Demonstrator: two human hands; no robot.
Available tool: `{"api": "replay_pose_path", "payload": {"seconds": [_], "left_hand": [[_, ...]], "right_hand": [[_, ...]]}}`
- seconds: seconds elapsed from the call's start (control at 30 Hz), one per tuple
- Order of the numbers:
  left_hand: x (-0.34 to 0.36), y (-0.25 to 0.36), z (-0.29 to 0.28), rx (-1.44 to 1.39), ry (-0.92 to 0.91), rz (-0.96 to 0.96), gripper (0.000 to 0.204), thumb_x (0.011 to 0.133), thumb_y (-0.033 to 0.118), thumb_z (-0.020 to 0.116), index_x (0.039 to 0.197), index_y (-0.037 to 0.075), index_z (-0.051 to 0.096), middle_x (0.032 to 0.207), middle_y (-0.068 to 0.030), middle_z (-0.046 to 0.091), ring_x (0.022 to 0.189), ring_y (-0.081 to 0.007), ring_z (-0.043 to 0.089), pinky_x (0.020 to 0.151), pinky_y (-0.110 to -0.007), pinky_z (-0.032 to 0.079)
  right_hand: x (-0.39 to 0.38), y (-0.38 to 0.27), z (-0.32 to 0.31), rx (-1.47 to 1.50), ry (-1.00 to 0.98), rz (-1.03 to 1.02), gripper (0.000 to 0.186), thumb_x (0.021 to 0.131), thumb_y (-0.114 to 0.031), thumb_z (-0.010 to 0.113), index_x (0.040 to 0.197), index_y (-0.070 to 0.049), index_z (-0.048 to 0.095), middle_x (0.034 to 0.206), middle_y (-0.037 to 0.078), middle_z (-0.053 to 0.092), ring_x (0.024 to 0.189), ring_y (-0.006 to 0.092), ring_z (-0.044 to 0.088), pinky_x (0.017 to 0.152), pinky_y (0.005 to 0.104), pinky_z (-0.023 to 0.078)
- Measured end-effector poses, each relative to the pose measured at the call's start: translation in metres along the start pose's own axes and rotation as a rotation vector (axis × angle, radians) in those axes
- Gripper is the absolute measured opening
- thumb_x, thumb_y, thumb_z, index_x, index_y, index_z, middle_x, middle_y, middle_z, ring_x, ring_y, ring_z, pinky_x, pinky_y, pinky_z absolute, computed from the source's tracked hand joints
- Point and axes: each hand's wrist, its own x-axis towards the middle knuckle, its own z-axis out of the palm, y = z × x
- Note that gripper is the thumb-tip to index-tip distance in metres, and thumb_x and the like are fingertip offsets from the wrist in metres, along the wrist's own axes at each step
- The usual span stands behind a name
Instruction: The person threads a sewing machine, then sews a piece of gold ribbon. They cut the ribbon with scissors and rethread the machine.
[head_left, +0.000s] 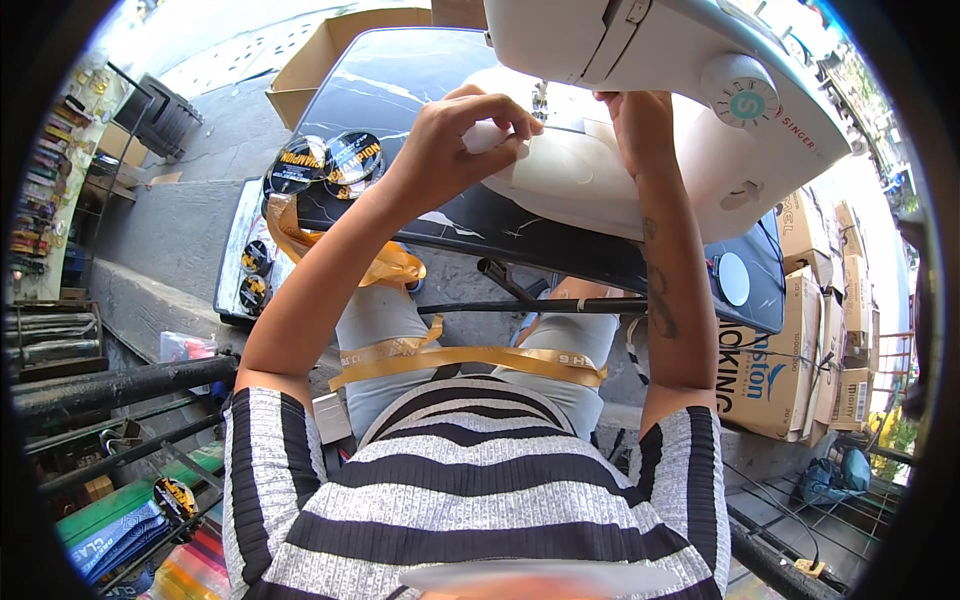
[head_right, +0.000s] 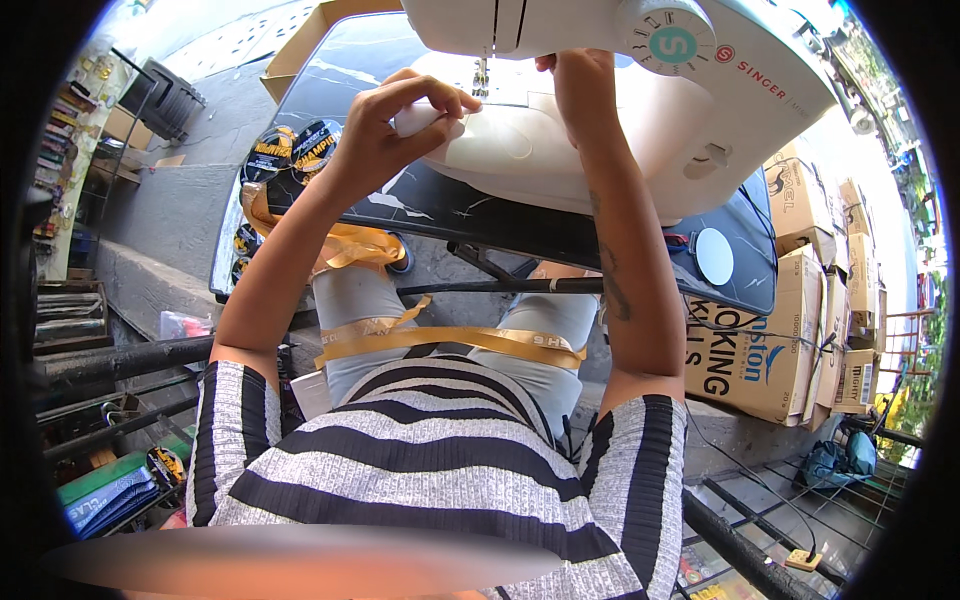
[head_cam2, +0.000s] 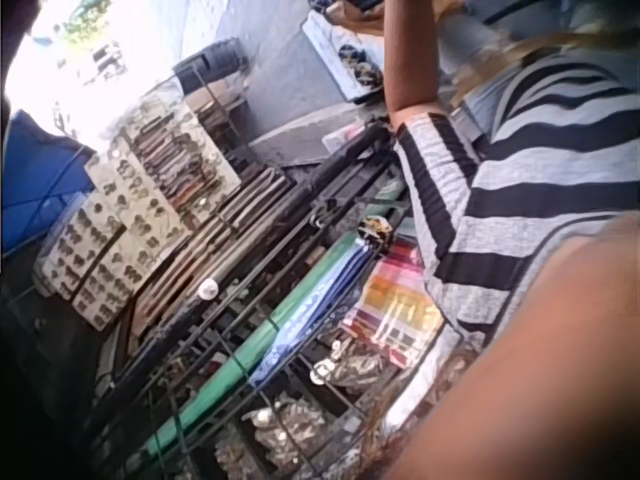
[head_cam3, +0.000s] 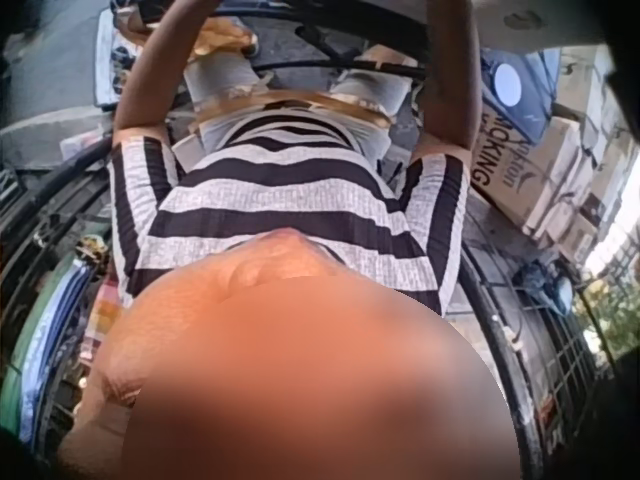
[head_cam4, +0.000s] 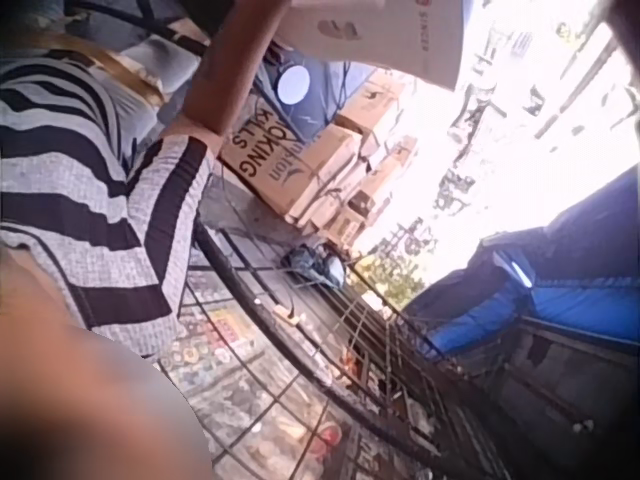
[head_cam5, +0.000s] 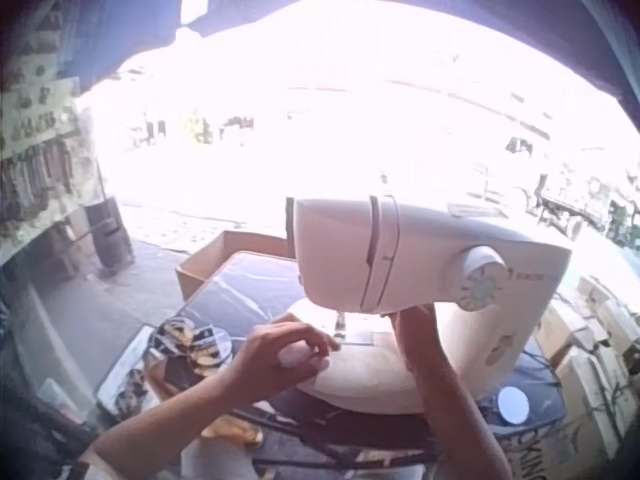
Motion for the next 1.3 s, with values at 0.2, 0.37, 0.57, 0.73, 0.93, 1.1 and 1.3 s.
{"api": "replay_pose_path", "payload": {"seconds": [0.2, 0.37, 0.57, 0.73, 0.93, 1.1, 1.3], "left_hand": [[0.003, -0.004, -0.004, 0.112, 0.039, -0.001, 0.007, 0.086, 0.010, 0.065, 0.091, 0.009, 0.068, 0.104, -0.0049, 0.075, 0.100, -0.0198, 0.063, 0.088, -0.036, 0.053], [0.019, -0.034, -0.016, 0.235, 0.097, -0.007, 0.010, 0.083, 0.012, 0.066, 0.090, 0.006, 0.070, 0.096, -0.0074, 0.075, 0.091, -0.0211, 0.064, 0.087, -0.036, 0.051], [0.075, -0.100, -0.012, -0.110, 0.139, -0.311, 0.023, 0.088, 0.019, 0.069, 0.107, 0.006, 0.073, 0.093, -0.0106, 0.073, 0.096, -0.0195, 0.065, 0.088, -0.032, 0.052], [0.128, -0.114, 0.003, -0.341, -0.008, -0.403, 0.023, 0.088, 0.019, 0.069, 0.107, 0.006, 0.073, 0.094, -0.0107, 0.073, 0.096, -0.0197, 0.065, 0.089, -0.033, 0.052], [0.136, -0.125, 0.001, -0.056, 0.050, -0.399, 0.024, 0.088, 0.019, 0.070, 0.107, 0.006, 0.073, 0.095, -0.0108, 0.073, 0.097, -0.0199, 0.065, 0.089, -0.033, 0.051], [0.121, -0.156, 0.002, 0.230, 0.193, -0.419, 0.024, 0.088, 0.019, 0.070, 0.107, 0.006, 0.073, 0.095, -0.0109, 0.073, 0.098, -0.0201, 0.065, 0.090, -0.033, 0.051], [0.138, -0.166, 0.015, 0.326, 0.069, -0.388, 0.024, 0.088, 0.019, 0.070, 0.108, 0.006, 0.073, 0.096, -0.0110, 0.072, 0.099, -0.0203, 0.065, 0.090, -0.034, 0.051]], "right_hand": [[-0.006, -0.010, -0.010, 0.227, 0.128, -0.111, 0.030, 0.099, -0.004, 0.048, 0.128, 0.003, 0.049, 0.127, 0.018, 0.054, 0.120, 0.0259, 0.058, 0.108, 0.0414, 0.047], [-0.009, -0.009, -0.008, 0.299, 0.115, -0.163, 0.024, 0.099, -0.008, 0.052, 0.121, 0.003, 0.055, 0.118, 0.015, 0.060, 0.115, 0.0234, 0.060, 0.105, 0.0404, 0.050], [-0.009, -0.005, -0.008, 0.225, 0.091, -0.190, 0.021, 0.098, -0.011, 0.056, 0.112, 0.003, 0.062, 0.108, 0.015, 0.065, 0.104, 0.0217, 0.065, 0.099, 0.0394, 0.054], [-0.014, -0.007, -0.008, 0.117, 0.092, -0.196, 0.021, 0.096, -0.012, 0.058, 0.103, 0.006, 0.067, 0.099, 0.016, 0.069, 0.093, 0.0229, 0.068, 0.091, 0.0387, 0.057], [-0.018, -0.016, -0.001, 0.086, 0.069, -0.183, 0.021, 0.094, -0.011, 0.058, 0.098, 0.007, 0.069, 0.094, 0.017, 0.070, 0.088, 0.0227, 0.069, 0.089, 0.0381, 0.057], [-0.028, -0.026, 0.009, -0.060, 0.022, -0.166, 0.028, 0.091, -0.005, 0.044, 0.108, 0.010, 0.062, 0.104, 0.024, 0.068, 0.098, 0.0268, 0.069, 0.095, 0.0422, 0.055], [-0.030, -0.033, 0.014, -0.253, 0.026, -0.085, 0.027, 0.084, -0.004, 0.046, 0.091, 0.012, 0.067, 0.085, 0.020, 0.070, 0.079, 0.0224, 0.069, 0.085, 0.0326, 0.056]]}}
